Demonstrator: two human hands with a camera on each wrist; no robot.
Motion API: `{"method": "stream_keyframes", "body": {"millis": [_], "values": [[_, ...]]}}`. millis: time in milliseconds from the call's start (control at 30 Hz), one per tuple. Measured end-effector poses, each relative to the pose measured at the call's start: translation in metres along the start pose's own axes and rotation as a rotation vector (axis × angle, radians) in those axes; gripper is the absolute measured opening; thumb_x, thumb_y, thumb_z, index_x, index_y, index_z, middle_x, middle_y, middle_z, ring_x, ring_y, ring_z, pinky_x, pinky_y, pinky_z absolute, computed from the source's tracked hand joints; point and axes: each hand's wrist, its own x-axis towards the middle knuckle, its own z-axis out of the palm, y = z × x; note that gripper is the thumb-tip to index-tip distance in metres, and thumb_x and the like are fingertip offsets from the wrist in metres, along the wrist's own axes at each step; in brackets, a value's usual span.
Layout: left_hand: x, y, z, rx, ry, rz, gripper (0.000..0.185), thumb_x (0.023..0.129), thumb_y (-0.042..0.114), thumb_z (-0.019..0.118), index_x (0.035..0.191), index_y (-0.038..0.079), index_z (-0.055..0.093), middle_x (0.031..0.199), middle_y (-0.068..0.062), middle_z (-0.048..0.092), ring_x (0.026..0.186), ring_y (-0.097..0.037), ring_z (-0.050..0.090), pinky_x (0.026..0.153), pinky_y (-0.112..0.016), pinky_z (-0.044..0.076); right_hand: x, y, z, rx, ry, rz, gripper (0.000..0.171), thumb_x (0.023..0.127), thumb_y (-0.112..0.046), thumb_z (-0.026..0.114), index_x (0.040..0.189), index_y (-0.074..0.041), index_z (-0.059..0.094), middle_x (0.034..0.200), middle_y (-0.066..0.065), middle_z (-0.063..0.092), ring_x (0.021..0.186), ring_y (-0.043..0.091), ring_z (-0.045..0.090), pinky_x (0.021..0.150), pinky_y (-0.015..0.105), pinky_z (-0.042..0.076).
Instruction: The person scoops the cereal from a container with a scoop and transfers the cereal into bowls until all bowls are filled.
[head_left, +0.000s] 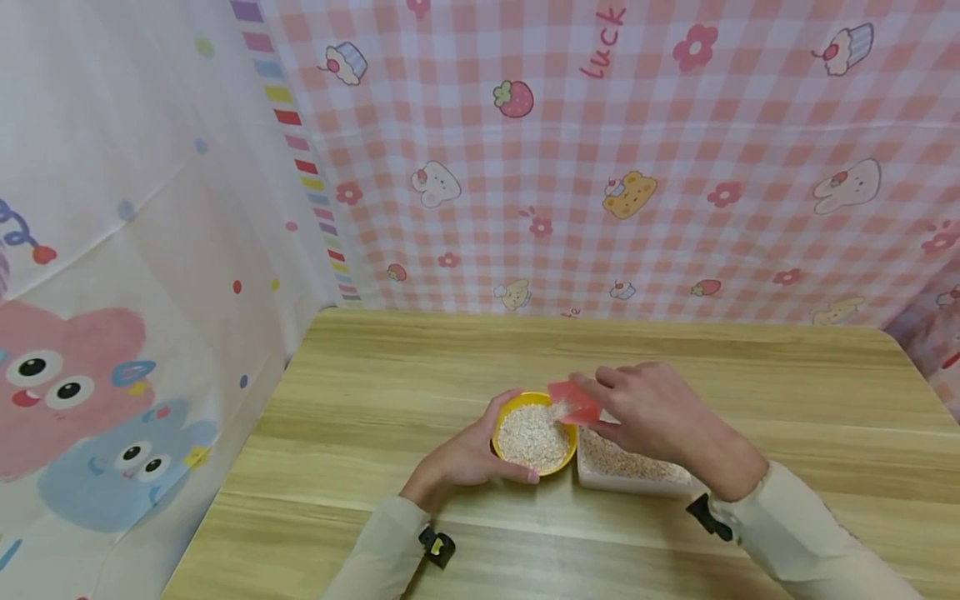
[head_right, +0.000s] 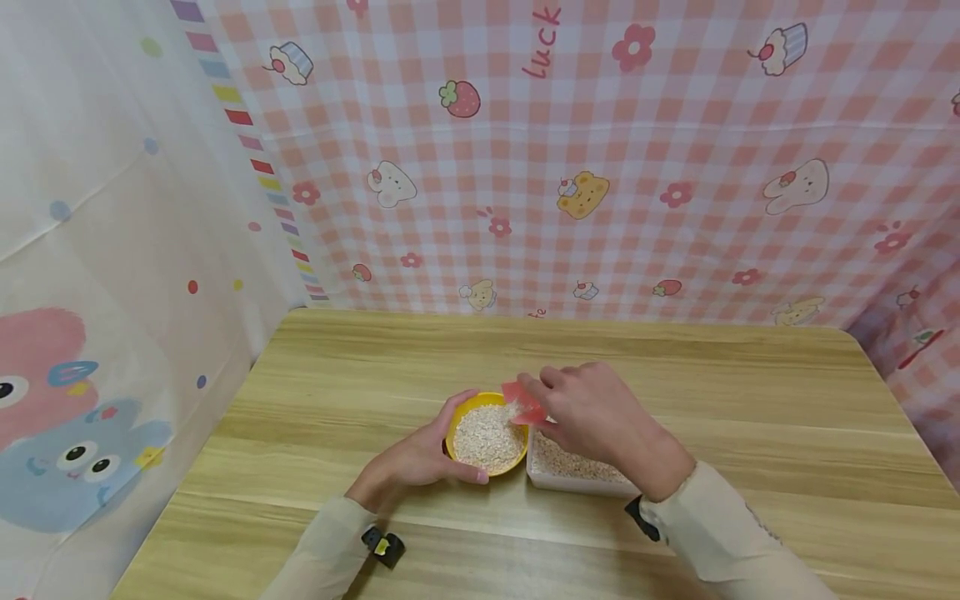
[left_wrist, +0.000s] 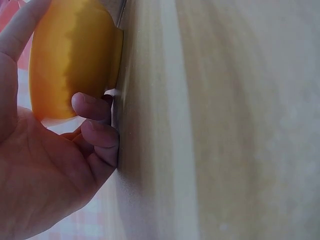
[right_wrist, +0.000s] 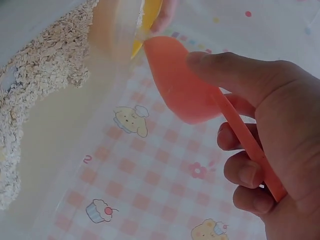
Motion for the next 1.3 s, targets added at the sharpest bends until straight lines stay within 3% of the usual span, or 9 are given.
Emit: {"method": "stream_keyframes", "body": {"millis": [133, 300, 633, 933, 1133, 1300], "values": [[0.000, 0.001, 0.000, 0.002, -0.002, -0.002, 0.114, 0.068, 0.042, 0.091, 0.153, 0.045, 0.014, 0.155, -0.005, 0.035, 0.140, -0.028, 0.035, 0.114, -0.060, 0.023, 0.000, -0.001, -0.001, -0.034, 0.036, -0.037, 0.057, 0.070, -0.036, 0.089, 0.118, -0.012, 0.071, 0.074, -0.003, 0.059, 0.054, 0.011, 0.052, 0.049, 0.025, 0.043], [0.000, 0.001, 0.000, -0.005, -0.004, -0.003, 0.113, 0.068, 0.041, 0.091, 0.152, 0.047, 0.015, 0.154, -0.004, 0.037, 0.138, -0.028, 0.037, 0.114, -0.060, 0.023, 0.000, -0.001, -0.003, -0.041, 0.063, -0.054, 0.057, 0.071, -0.036, 0.088, 0.119, -0.012, 0.071, 0.074, -0.003, 0.057, 0.055, 0.011, 0.053, 0.048, 0.025, 0.042], [-0.001, -0.001, 0.000, -0.011, 0.005, -0.010, 0.113, 0.069, 0.039, 0.091, 0.153, 0.045, 0.016, 0.154, -0.006, 0.037, 0.139, -0.029, 0.036, 0.114, -0.062, 0.022, -0.008, 0.006, -0.006, 0.011, 0.092, -0.041, 0.057, 0.069, -0.037, 0.089, 0.119, -0.014, 0.071, 0.071, -0.006, 0.052, 0.050, 0.005, 0.034, 0.047, 0.021, 0.032], [-0.001, 0.000, 0.001, -0.001, 0.003, 0.009, 0.114, 0.069, 0.038, 0.091, 0.154, 0.041, 0.015, 0.153, -0.007, 0.039, 0.136, -0.029, 0.039, 0.113, -0.060, 0.024, -0.009, 0.001, -0.001, -0.105, 0.128, -0.114, 0.062, 0.064, -0.030, 0.091, 0.118, -0.013, 0.066, 0.078, -0.002, 0.066, 0.065, 0.015, 0.064, 0.058, 0.031, 0.053], [-0.001, 0.001, 0.001, -0.010, 0.002, 0.008, 0.115, 0.068, 0.038, 0.092, 0.154, 0.041, 0.016, 0.152, -0.006, 0.040, 0.137, -0.028, 0.038, 0.114, -0.059, 0.023, -0.012, 0.000, -0.004, -0.118, 0.105, -0.116, 0.059, 0.069, -0.026, 0.088, 0.121, -0.011, 0.064, 0.078, -0.001, 0.065, 0.065, 0.016, 0.062, 0.059, 0.031, 0.053], [0.000, -0.001, 0.001, 0.000, 0.012, -0.010, 0.115, 0.067, 0.040, 0.092, 0.153, 0.043, 0.016, 0.152, -0.006, 0.040, 0.136, -0.028, 0.039, 0.114, -0.060, 0.024, -0.015, 0.003, -0.005, -0.114, 0.140, -0.123, 0.057, 0.068, -0.022, 0.088, 0.119, -0.010, 0.065, 0.075, -0.002, 0.062, 0.064, 0.016, 0.060, 0.059, 0.031, 0.053]]}}
